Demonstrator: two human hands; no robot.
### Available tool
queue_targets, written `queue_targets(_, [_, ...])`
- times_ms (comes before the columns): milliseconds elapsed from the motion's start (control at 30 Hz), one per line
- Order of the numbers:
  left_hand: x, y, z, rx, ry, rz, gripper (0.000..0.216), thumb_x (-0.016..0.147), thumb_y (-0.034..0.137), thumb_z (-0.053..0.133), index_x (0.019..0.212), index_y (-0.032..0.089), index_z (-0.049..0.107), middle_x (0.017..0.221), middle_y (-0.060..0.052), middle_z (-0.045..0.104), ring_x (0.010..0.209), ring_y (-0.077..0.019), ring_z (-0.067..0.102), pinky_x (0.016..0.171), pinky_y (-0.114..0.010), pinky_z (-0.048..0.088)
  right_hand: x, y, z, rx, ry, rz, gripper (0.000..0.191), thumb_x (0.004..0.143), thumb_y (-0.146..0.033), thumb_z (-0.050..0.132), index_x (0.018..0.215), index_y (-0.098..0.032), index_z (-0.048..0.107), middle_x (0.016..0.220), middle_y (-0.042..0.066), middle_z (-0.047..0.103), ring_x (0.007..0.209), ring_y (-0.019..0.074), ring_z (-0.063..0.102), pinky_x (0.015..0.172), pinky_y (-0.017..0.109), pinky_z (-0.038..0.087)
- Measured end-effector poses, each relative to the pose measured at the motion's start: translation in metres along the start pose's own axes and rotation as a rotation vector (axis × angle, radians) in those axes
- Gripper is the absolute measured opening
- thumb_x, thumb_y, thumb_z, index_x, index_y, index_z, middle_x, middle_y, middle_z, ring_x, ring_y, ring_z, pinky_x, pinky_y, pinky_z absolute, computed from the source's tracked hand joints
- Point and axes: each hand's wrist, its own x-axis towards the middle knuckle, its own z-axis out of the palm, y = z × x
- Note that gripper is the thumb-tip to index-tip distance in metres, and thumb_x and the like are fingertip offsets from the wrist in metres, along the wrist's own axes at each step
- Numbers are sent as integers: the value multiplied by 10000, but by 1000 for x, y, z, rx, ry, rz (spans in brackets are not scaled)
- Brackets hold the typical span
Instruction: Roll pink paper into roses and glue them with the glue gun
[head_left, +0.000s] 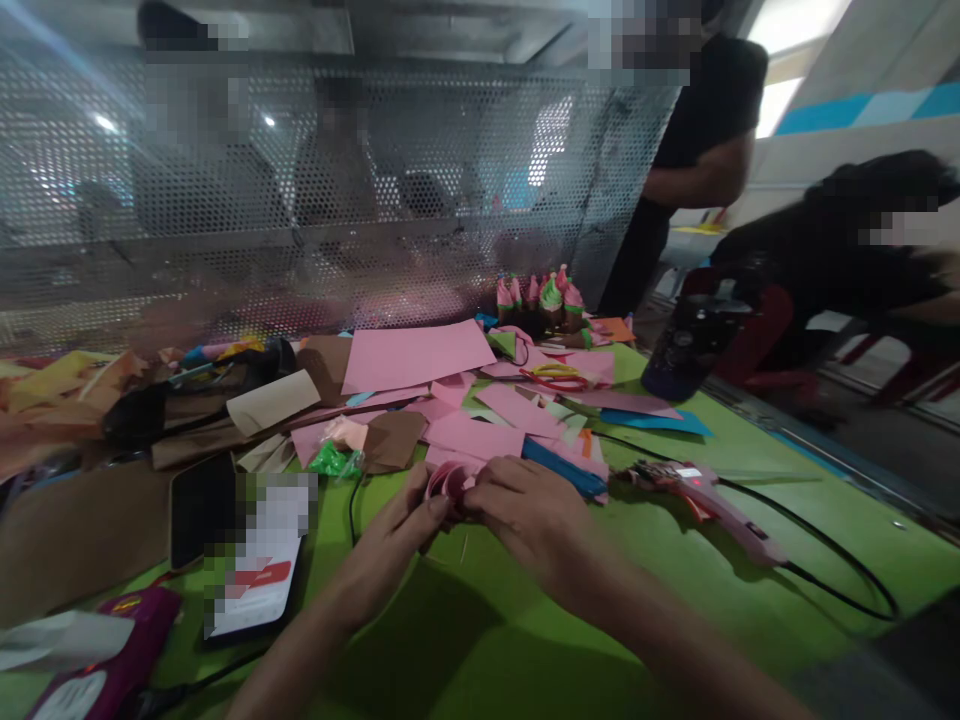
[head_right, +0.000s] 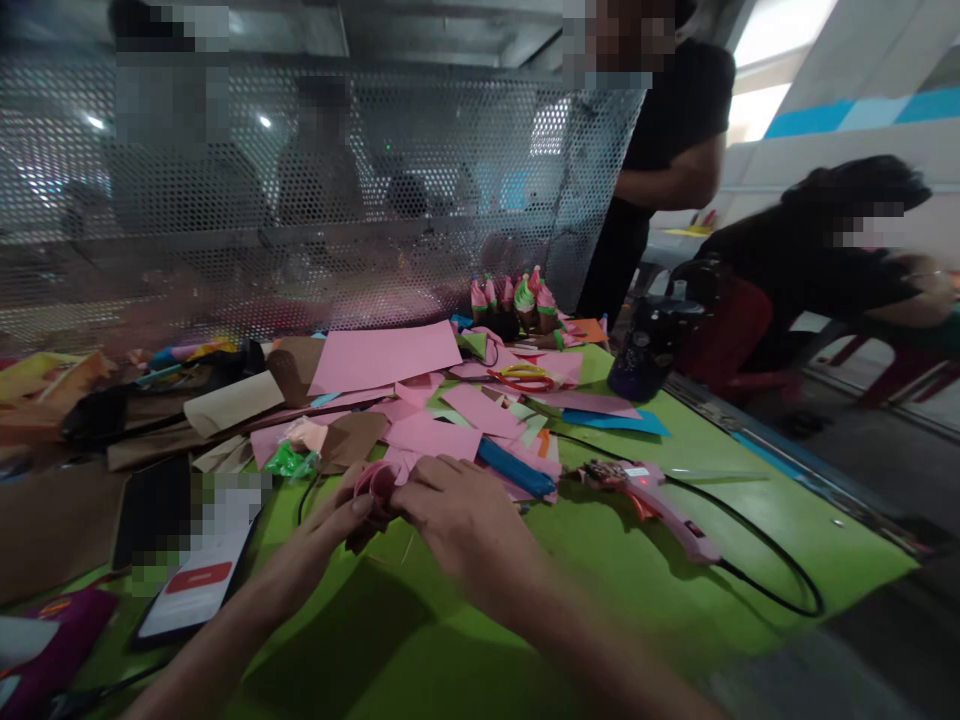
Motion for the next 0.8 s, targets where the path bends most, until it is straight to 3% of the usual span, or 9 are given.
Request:
queue_targets(200, [-1, 4, 1, 2, -5, 21, 412, 909, 508, 534, 1198, 220, 589, 1052, -50, 591, 949, -208, 506, 816, -299, 427, -1, 2, -1, 12, -18, -21, 204, 890, -36, 561, 932, -195, 681, 852, 43, 648, 798, 192, 580, 683, 298, 425])
queue_targets(433, [-1, 7, 3, 4, 6, 5, 436, 901, 530, 533, 1222, 243, 596, 1102, -44, 593, 935, -203, 491, 743, -282, 414, -4, 3, 0, 312, 103, 45, 134, 919, -101, 595, 929, -202, 681, 891, 46, 671, 842, 177, 617, 715, 271, 477])
queue_targets(600, [0, 7, 3, -15, 3, 7, 480, 897, 534, 546, 1285, 253, 573, 1141, -48, 590, 980, -211, 499, 817, -298, 422, -5, 3, 2, 322, 138, 34, 115, 891, -95, 641, 899, -201, 686, 862, 40, 672, 829, 176, 620, 703, 264, 471])
queue_targets(800, [-2, 7, 2, 9, 8, 10, 406, 899, 527, 550, 1183, 246, 619, 1145, -44, 607, 1028, -228, 511, 872, -307, 435, -8, 7, 7, 291, 123, 30, 111, 914, -117, 612, 925, -199, 686, 872, 46, 668, 822, 173, 612, 707, 271, 473])
